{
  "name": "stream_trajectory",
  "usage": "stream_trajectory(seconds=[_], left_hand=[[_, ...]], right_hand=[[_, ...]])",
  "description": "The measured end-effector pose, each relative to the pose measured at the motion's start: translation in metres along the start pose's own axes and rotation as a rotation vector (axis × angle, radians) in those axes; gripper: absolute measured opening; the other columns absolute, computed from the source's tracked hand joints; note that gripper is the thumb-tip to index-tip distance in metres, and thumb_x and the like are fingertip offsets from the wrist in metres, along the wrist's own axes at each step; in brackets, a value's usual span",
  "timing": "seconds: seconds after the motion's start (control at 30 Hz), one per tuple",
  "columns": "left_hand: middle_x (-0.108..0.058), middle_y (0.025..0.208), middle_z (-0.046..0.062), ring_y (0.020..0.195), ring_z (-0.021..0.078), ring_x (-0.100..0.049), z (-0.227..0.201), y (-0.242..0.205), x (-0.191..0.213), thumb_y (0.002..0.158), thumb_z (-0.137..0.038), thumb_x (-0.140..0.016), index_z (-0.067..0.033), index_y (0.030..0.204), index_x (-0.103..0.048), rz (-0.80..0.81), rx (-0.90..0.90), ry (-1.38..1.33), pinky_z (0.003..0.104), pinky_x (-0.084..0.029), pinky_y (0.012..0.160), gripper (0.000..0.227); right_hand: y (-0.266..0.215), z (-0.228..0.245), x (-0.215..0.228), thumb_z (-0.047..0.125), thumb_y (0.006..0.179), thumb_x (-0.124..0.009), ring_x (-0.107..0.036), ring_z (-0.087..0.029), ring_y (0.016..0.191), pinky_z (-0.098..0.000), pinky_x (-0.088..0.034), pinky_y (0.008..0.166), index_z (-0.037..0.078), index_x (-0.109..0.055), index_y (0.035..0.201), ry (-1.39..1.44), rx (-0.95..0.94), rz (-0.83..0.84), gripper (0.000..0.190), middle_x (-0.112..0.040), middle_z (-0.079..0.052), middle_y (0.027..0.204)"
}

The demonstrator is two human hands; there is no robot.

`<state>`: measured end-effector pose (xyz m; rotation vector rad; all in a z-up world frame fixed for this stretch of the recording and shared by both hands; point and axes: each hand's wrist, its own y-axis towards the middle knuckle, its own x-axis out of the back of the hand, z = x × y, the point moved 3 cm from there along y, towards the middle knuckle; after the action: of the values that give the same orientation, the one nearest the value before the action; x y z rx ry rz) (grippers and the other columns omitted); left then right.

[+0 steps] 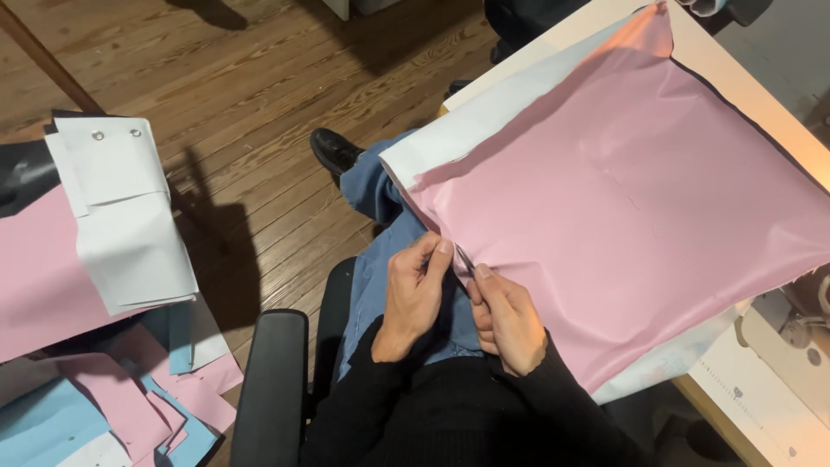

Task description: Trimming excess material from a leather sheet using thread snips.

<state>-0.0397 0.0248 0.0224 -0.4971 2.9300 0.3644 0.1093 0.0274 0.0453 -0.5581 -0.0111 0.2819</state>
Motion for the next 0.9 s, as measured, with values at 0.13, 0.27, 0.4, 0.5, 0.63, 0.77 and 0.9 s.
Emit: stream_trajectory(seconds=[0.13,0.27,0.4,0.5,0.63,0.77,0.9], left_hand=[[-0.051,0.064,0.003,0.061,0.0086,-0.042,0.002,0.001,0.001,0.104,-0.019,-0.058,0.0033,0.084,-0.063,-0.005,0.037,0.070,0.030,-0.036,0.053,0.030],[-0.051,0.063,0.003,0.061,0.0075,-0.042,0.004,-0.001,0.002,0.104,-0.019,-0.058,0.0027,0.087,-0.065,-0.001,0.038,0.023,0.029,-0.035,0.053,0.028],[-0.055,0.063,0.003,0.061,0.0065,-0.045,0.004,-0.003,-0.001,0.103,-0.019,-0.058,0.0027,0.088,-0.067,0.029,0.079,-0.057,0.029,-0.038,0.053,0.028],[-0.056,0.065,0.002,0.062,0.0063,-0.046,0.004,-0.004,0.000,0.104,-0.018,-0.058,0.0032,0.089,-0.066,0.027,0.015,-0.043,0.028,-0.039,0.055,0.028],[-0.054,0.065,0.002,0.063,0.0056,-0.045,0.003,-0.006,0.001,0.105,-0.018,-0.059,0.0035,0.091,-0.066,0.009,-0.023,-0.054,0.027,-0.038,0.055,0.027],[-0.054,0.060,0.000,0.056,0.0049,-0.043,0.009,-0.006,-0.001,0.104,-0.021,-0.058,0.0009,0.087,-0.069,0.030,0.099,-0.096,0.026,-0.034,0.050,0.030],[-0.052,0.061,-0.001,0.056,0.0050,-0.043,0.018,-0.007,-0.004,0.106,-0.023,-0.057,0.0003,0.084,-0.067,0.048,0.168,-0.175,0.026,-0.033,0.050,0.034]], right_hand=[[0.001,-0.002,0.002,0.041,0.106,-0.045,-0.018,-0.003,0.039,-0.0233,-0.015,0.034,0.009,-0.045,0.078,0.007,0.002,0.025,0.043,-0.029,0.007,0.054],[-0.001,0.001,-0.001,0.040,0.106,-0.045,-0.018,-0.003,0.039,-0.0234,-0.014,0.034,0.008,-0.046,0.077,-0.043,0.017,0.008,0.043,-0.029,0.007,0.053],[0.005,0.001,-0.004,0.037,0.106,-0.047,-0.018,-0.003,0.039,-0.0233,-0.015,0.033,0.009,-0.045,0.078,-0.020,0.051,0.007,0.039,-0.030,0.007,0.053],[0.010,-0.006,0.000,0.036,0.107,-0.046,-0.022,-0.004,0.040,-0.0235,-0.018,0.035,0.009,-0.047,0.080,-0.063,0.082,0.004,0.038,-0.036,0.005,0.056],[0.013,-0.007,0.004,0.036,0.107,-0.045,-0.021,-0.004,0.038,-0.0238,-0.016,0.033,0.008,-0.047,0.079,-0.081,0.091,0.030,0.039,-0.035,0.004,0.054],[0.014,-0.007,0.006,0.035,0.107,-0.045,-0.020,-0.004,0.038,-0.0233,-0.016,0.033,0.009,-0.047,0.080,-0.002,0.073,0.076,0.037,-0.033,0.005,0.054],[0.012,-0.003,0.008,0.036,0.107,-0.044,-0.019,-0.004,0.037,-0.0230,-0.016,0.031,0.009,-0.045,0.080,0.096,0.026,0.158,0.038,-0.030,0.006,0.052]])
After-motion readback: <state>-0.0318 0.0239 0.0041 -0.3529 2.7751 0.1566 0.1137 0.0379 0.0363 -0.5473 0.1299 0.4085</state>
